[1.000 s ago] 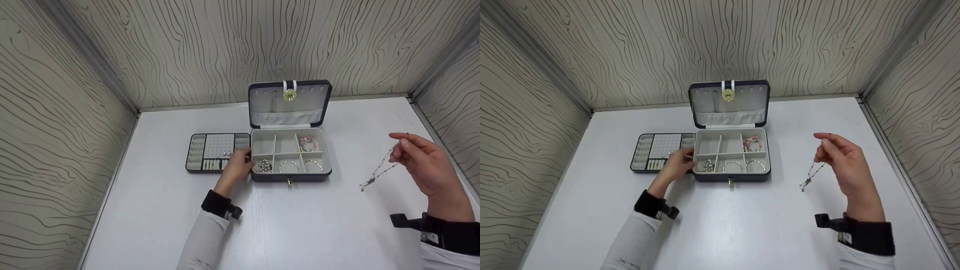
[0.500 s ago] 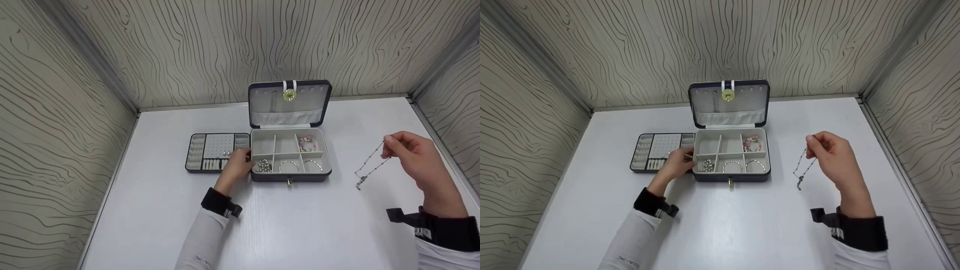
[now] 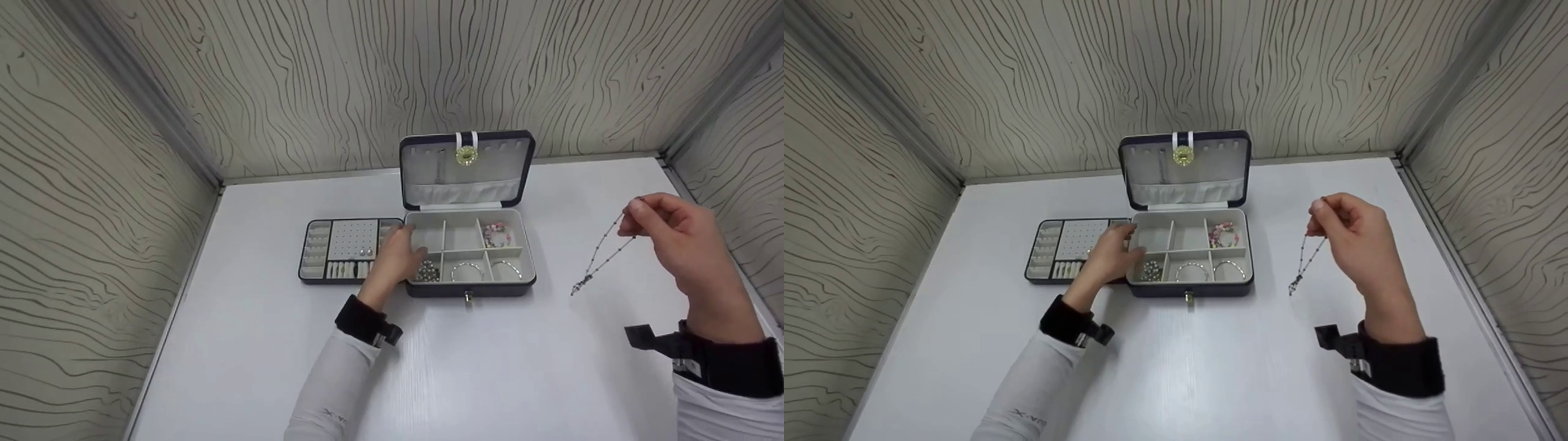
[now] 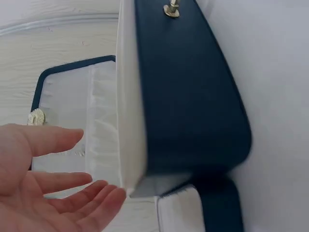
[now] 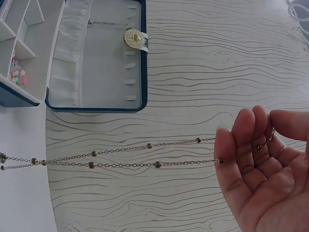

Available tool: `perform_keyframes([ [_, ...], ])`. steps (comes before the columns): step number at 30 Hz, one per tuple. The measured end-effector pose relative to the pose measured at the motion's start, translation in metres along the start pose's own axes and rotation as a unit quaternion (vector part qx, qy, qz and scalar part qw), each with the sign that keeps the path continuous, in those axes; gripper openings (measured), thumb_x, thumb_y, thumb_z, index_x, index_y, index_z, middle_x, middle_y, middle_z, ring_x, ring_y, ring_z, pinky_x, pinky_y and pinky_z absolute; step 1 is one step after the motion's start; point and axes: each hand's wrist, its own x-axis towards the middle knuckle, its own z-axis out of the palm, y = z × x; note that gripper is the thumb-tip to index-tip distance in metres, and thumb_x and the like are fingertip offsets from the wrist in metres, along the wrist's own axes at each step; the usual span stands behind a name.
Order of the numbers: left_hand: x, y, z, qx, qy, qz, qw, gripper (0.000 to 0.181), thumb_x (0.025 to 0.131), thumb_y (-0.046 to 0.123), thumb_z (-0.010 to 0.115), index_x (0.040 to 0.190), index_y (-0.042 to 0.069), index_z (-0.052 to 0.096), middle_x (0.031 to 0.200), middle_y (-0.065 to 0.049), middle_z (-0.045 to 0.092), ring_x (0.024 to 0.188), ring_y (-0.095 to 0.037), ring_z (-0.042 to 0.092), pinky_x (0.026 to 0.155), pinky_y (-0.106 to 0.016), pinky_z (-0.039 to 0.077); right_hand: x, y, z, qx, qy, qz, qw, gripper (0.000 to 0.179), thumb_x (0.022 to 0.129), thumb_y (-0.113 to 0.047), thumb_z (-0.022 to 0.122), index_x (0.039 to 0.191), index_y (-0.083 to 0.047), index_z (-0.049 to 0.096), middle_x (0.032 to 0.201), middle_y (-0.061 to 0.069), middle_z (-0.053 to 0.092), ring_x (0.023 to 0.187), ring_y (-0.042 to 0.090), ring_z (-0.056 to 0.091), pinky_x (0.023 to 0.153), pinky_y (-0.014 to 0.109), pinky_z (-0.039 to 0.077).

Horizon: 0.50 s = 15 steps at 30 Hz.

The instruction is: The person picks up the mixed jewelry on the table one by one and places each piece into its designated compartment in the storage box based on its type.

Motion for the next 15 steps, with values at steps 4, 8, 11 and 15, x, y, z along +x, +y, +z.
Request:
perform_keyframes([
  [4,0.007,0.017,0.000,0.025,-0.004,0.050,0.9984,0.055,0.093,0.016,0.064,0.142,-0.002,0.046,0.146,-0.020,0.042,0.132,-0.032,0.044,0.109,-0.042,0.036,0.007,-0.006,0.006,0.058,0.009,-0.016,0.9982,0.018,0.096,0.001,0.056,0.092,0.018,0.061,0.077,0.007,0.067,0.069,0.013,0.066,0.072,0.018,0.053],
  [8,0.017,0.034,0.002,0.074,-0.007,0.122,0.9898,0.049,0.093,0.011,0.063,0.138,-0.004,0.050,0.136,-0.017,0.051,0.124,-0.028,0.051,0.105,-0.033,0.040,0.014,-0.010,0.009,0.083,0.020,-0.025,0.9961,0.020,0.096,0.000,0.058,0.093,0.020,0.061,0.078,0.009,0.067,0.070,0.015,0.067,0.072,0.019,0.054],
  [11,0.024,0.045,0.005,0.096,-0.018,0.144,0.9847,0.049,0.094,0.009,0.061,0.139,-0.005,0.048,0.135,-0.015,0.052,0.123,-0.027,0.052,0.103,-0.030,0.042,0.017,-0.012,0.010,0.093,0.024,-0.026,0.9950,0.021,0.095,0.000,0.060,0.093,0.020,0.060,0.078,0.010,0.068,0.070,0.016,0.067,0.072,0.020,0.054],
  [15,0.034,0.053,0.012,0.149,-0.025,0.151,0.9770,0.048,0.094,0.008,0.060,0.139,-0.004,0.048,0.137,-0.015,0.051,0.124,-0.028,0.051,0.101,-0.031,0.044,0.020,-0.017,0.013,0.100,0.027,-0.035,0.9940,0.020,0.094,0.000,0.060,0.094,0.020,0.060,0.078,0.011,0.067,0.070,0.017,0.067,0.072,0.020,0.055],
])
